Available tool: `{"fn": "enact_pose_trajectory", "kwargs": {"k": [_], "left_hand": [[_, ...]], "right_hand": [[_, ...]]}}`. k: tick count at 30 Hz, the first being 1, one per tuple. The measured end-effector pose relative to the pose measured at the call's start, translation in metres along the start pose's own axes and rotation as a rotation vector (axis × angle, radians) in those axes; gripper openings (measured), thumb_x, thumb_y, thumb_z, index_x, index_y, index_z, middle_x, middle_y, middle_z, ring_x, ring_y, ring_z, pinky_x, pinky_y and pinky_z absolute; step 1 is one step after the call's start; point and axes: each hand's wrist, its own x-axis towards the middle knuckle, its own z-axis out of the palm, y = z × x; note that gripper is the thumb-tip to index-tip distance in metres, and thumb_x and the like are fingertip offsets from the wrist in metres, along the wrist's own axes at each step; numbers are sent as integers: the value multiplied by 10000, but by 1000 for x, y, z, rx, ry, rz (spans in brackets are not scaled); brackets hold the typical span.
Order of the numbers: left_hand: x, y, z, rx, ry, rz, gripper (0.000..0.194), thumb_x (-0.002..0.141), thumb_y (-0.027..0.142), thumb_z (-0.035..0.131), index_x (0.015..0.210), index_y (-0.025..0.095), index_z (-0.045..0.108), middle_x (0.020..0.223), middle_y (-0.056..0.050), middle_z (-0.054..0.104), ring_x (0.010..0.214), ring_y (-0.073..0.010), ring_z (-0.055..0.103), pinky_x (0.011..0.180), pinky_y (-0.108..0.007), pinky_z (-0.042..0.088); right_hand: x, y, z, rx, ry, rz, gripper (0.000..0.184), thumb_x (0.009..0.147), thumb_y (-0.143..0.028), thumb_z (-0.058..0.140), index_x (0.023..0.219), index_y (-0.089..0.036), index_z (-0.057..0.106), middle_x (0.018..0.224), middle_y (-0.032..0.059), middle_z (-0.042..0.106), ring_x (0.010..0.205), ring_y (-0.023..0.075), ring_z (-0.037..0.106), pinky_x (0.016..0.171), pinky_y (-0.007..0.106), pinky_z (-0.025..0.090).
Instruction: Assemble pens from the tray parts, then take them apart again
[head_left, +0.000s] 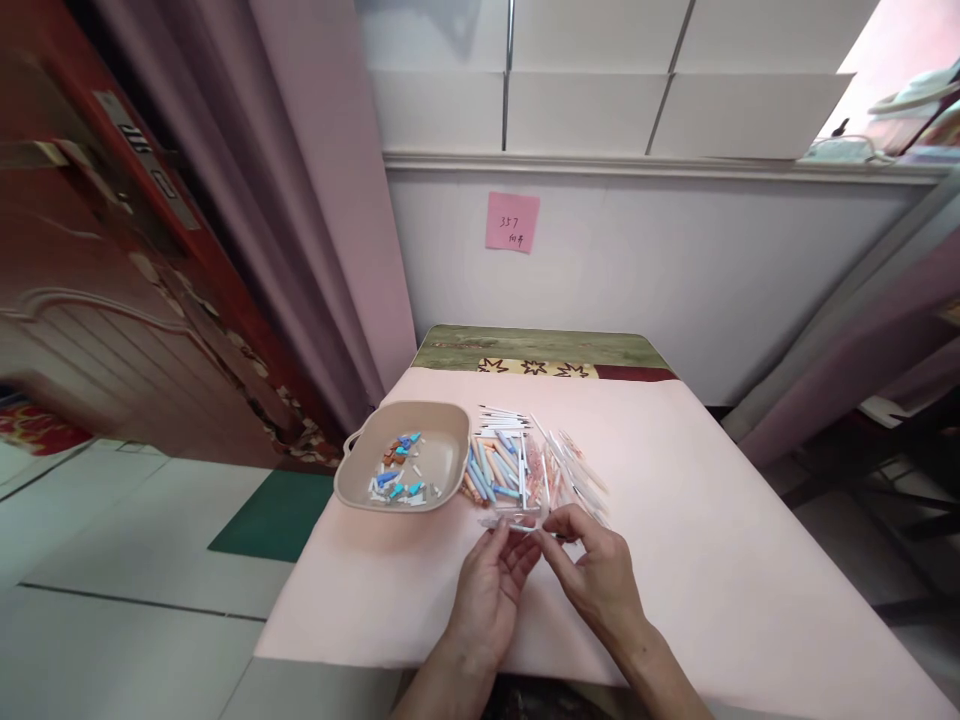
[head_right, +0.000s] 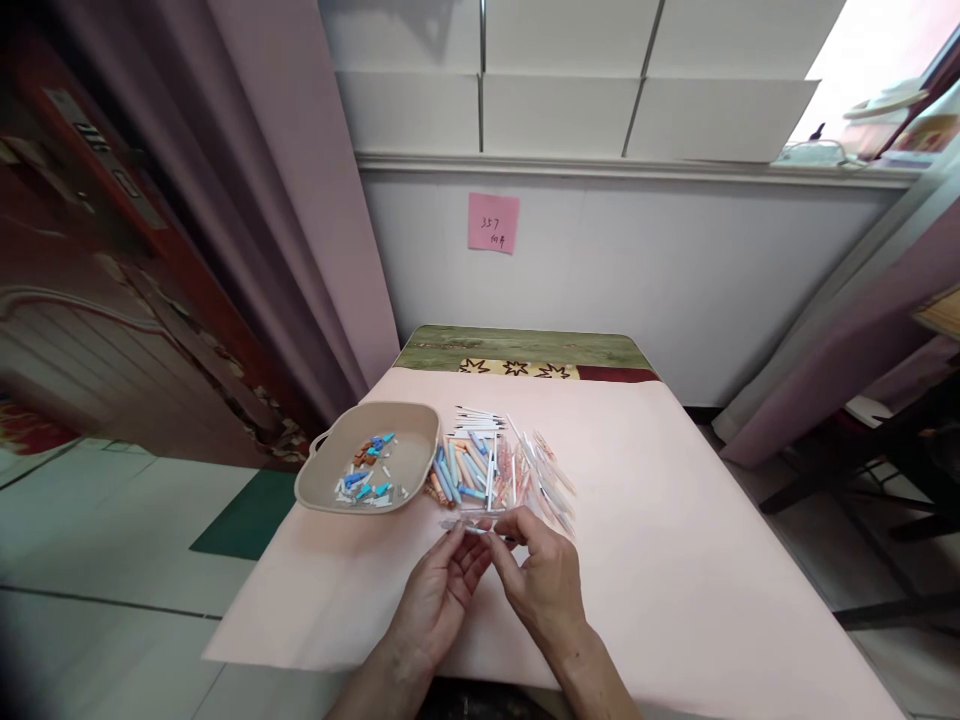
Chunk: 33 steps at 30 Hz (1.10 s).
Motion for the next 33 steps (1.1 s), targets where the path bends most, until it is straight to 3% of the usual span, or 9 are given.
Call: {"fn": "enact_pose_trajectory", "kwargs": {"k": [6,13,19,26,33], "left_hand": [[0,8,0,-4,11,32,101,865,131,583,886,101,677,892,-124,735,795,-172,702,758,-291,580],[-13,18,7,45,-16,113,143,804,184,681,917,102,651,901,-119,727,793,-173,697,733,-278,580],[-23,24,11,111,-40,189,275,788,275,707,996,131,597,913,-120,730,769,-183,703,694,-290,581],[-21,27,8,96,-86,201,274,729,249,761,931,111,637,893,-99,721,786,-168,689,737,-283,575],[-20,26,5,142,-54,205,286,699,265,786,909,109,668,908,-96,709,687,-98,628,592,-179,519]], "right_hand": [[1,-1,2,61,-5,-39,131,873,-302,573,901,-241,686,809,13,734,698,160,679,619,230,531],[-5,-1,10,69,58,-69,135,870,-309,588,856,-216,685,786,36,727,690,168,677,519,213,515],[-9,-8,17,118,126,-126,77,866,-252,602,860,-205,663,775,18,705,697,149,667,550,203,530],[-13,-12,24,124,174,-136,70,869,-228,593,899,-204,652,810,23,704,739,154,669,512,192,514],[-12,-11,26,90,190,-149,71,871,-232,599,861,-204,664,768,12,708,682,144,667,617,220,536]]}}
